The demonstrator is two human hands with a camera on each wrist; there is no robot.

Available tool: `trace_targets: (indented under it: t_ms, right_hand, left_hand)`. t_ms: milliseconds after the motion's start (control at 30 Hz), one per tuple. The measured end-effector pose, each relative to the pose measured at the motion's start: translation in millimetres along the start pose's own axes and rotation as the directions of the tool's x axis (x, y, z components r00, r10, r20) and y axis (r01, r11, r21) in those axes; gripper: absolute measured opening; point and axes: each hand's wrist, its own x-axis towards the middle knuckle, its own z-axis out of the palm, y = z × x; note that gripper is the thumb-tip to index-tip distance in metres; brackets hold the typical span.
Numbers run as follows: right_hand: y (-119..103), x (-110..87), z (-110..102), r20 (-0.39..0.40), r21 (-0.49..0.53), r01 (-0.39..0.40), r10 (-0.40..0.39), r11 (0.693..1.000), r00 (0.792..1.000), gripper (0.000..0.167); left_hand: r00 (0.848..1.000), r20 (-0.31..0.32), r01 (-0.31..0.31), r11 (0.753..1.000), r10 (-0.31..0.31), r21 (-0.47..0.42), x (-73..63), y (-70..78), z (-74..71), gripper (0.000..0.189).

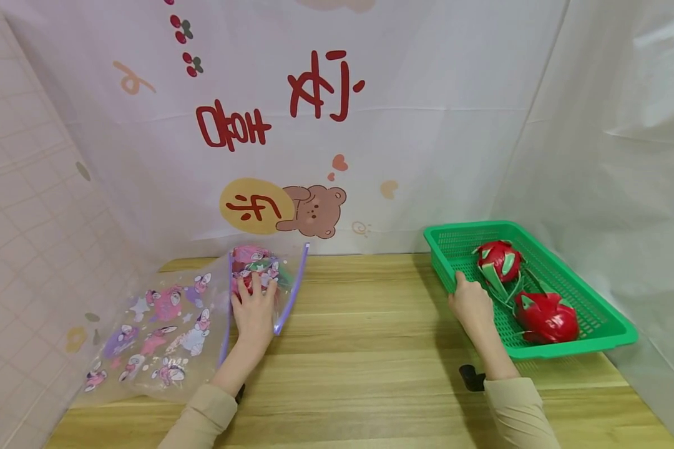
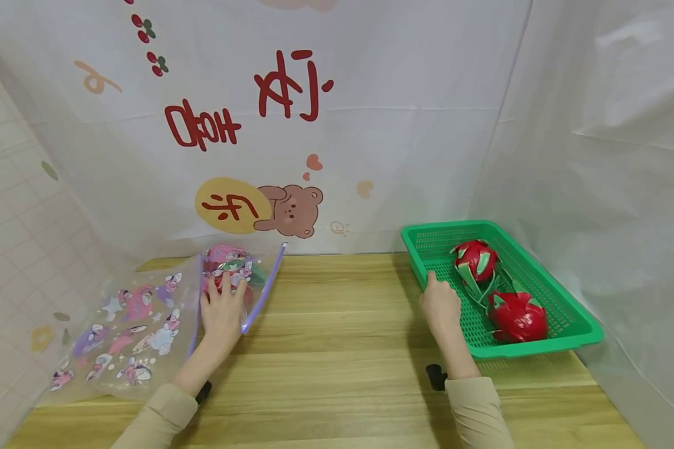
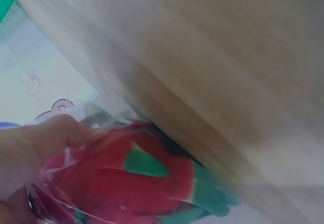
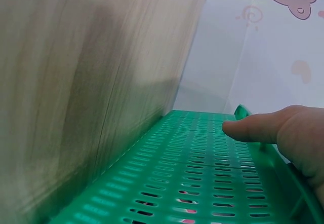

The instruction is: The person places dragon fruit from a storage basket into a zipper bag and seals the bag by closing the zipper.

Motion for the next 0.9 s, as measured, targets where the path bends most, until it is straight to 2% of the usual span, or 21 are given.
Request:
trace_targets:
  t_ms: [133, 233, 333, 467, 600, 667, 733, 767, 833, 900]
  right_hand:
    - [-2, 3.1, 1, 0.017, -0.001, -0.005, 0.005, 1.0, 1.0, 0.054]
    - [-4, 4.9, 2, 0.026, -0.002, -0.006, 0.006, 1.0, 1.0, 0.054]
    - [-5, 5.9, 3, 0.028, -0.001, -0.006, 0.006, 1.0, 1.0, 0.054]
    - [-5, 5.9, 2, 0.02, 0.0, -0.005, 0.005, 1.0, 1.0, 0.053]
    - [-4, 5.3, 1, 0.01, -0.008, -0.008, 0.008, 1.0, 1.0, 0.052]
    - [-3, 5.1, 2, 0.006, -0.013, -0.007, 0.007, 1.0, 1.0, 0.052]
    - [-3, 5.2, 2, 0.0, -0.014, -0.004, 0.004, 1.0, 1.0, 0.052]
    - [-3, 5.5, 2, -0.001, -0.014, -0.003, 0.003, 1.0, 1.0, 0.052]
    - [-3, 6.2, 3, -0.005, -0.011, 0.0, 0.0, 1.0, 1.0, 0.052]
    - [-3, 7.1, 4, -0.004, -0.006, 0.003, -0.003, 1.0, 1.0, 0.052]
  left_hand:
    - [0.995, 0.045, 0.084, 0.996, -0.085, 0.024, 6.1, -4.2, 3.2, 0.025]
    - [0.982, 0.118, 0.142, 0.989, -0.146, 0.043, 11.3, -10.0, 5.0, 0.028]
    - [0.971, 0.152, 0.183, 0.982, -0.187, 0.041, 15.8, -16.4, 6.9, 0.031]
    - [0.969, 0.171, 0.177, 0.983, -0.181, 0.038, 17.7, -22.4, 7.2, 0.046]
    - [0.978, 0.174, 0.106, 0.993, -0.112, 0.048, 10.5, -22.6, -0.9, 0.066]
    - [0.99, 0.136, 0.037, 0.998, -0.044, 0.054, 3.2, -21.3, -7.0, 0.071]
    - [0.997, 0.058, -0.05, 0.997, 0.046, 0.055, -4.8, -20.4, -13.0, 0.071]
    - [0.996, 0.007, -0.094, 0.994, 0.093, 0.059, -8.7, -20.5, -15.3, 0.071]
    - [0.981, -0.099, -0.162, 0.984, 0.169, 0.077, -16.2, -21.8, -19.2, 0.069]
    - [0.965, -0.182, -0.174, 0.98, 0.19, 0.099, -23.3, -24.7, -22.9, 0.07]
